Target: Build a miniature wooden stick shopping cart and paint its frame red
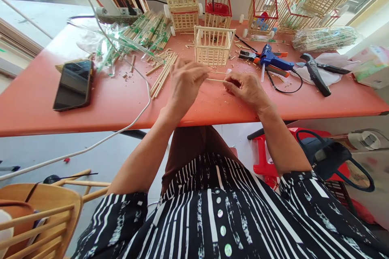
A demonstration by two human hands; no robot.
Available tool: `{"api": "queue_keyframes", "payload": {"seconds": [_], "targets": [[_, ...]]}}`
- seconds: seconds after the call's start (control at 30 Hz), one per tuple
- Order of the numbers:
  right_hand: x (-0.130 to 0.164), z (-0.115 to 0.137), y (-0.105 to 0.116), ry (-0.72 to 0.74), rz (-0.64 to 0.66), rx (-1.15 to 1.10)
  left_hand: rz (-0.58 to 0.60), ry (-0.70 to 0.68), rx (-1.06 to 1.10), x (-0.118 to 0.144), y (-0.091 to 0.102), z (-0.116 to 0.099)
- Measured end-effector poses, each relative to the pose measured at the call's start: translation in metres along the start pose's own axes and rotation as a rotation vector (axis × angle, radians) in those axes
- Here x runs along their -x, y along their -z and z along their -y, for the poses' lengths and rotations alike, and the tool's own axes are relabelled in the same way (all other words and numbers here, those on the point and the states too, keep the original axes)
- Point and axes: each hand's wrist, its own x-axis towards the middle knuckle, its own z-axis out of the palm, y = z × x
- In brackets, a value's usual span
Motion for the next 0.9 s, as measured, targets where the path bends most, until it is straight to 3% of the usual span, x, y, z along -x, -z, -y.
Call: {"api": "queue_keyframes", "payload": {"seconds": [0.1,0.27,0.6,0.9], "targets": [[-0.001,-0.002,0.0,0.012,-0.005,-0.029,-0.096,0.149,0.166,0.006,0.017,0.015],[-0.002,-0.003,0.002,0.026,-0.02,-0.042,0.027,0.326,0.17,0.014,0.021,0.028],[0.0,0.002,0.002,0.003,0.003,-0.029,0.119,0.392,0.046,0.008,0.011,0.017],[0.001,0.003,0.003,0.014,-0.001,-0.055,0.091,0.414,0.032,0.014,0.014,0.01]]}}
